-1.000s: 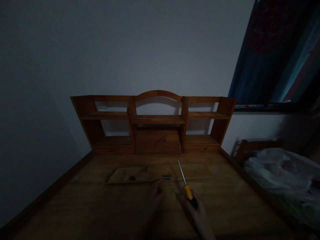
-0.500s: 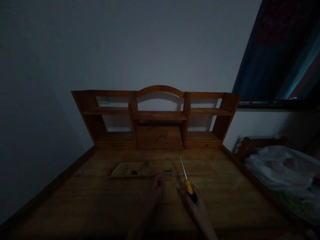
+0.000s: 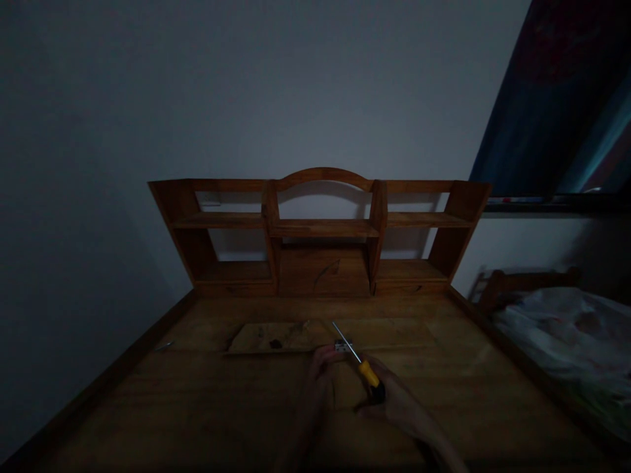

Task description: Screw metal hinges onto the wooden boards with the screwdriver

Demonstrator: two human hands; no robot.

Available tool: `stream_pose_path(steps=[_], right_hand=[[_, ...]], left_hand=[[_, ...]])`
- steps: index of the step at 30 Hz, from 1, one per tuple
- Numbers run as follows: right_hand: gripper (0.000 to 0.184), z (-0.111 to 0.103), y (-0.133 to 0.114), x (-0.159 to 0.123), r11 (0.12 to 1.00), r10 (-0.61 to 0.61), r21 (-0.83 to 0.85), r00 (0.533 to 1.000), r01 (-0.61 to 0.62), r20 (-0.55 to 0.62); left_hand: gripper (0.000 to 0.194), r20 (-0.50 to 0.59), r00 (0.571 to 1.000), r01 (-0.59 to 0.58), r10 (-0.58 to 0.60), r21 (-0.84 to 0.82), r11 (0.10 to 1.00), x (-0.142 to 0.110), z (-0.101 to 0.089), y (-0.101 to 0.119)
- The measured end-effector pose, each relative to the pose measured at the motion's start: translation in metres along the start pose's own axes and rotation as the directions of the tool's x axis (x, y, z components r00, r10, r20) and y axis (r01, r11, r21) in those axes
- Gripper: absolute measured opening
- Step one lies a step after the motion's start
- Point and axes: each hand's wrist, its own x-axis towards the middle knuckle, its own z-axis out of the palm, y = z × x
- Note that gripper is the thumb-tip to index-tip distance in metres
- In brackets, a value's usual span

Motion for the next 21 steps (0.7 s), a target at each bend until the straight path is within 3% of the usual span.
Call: stream_pose_path(steps=[6,10,15,21], right_hand=[[0.075,0.005,0.004,0.009,0.989,-0.029,-0.141,1.0,0.03,0.006],[0.07,0.005,0.012,0.014,0.967,-0.128,-0.223,0.992,0.124,-0.004],[0.063,0.002,0.022,0.013,0.928,-0.166,-0.348,0.984,0.132,-0.069],[0.057,0.004,0.024,0.01,0.917,-0.19,-0.37,0.979,0.148,-0.08]], left_hand=[[0.031,-0.023,1.0,0.002,-0.003,-0.035,0.999,0.004,-0.002,-0.014],[0.028,-0.074,0.996,-0.055,0.054,-0.005,0.999,0.01,-0.002,-0.024],[0.028,-0.053,0.997,-0.053,0.055,0.036,0.998,0.012,-0.004,-0.022],[0.028,-0.084,0.995,-0.042,0.044,0.024,0.999,0.011,-0.005,-0.019]])
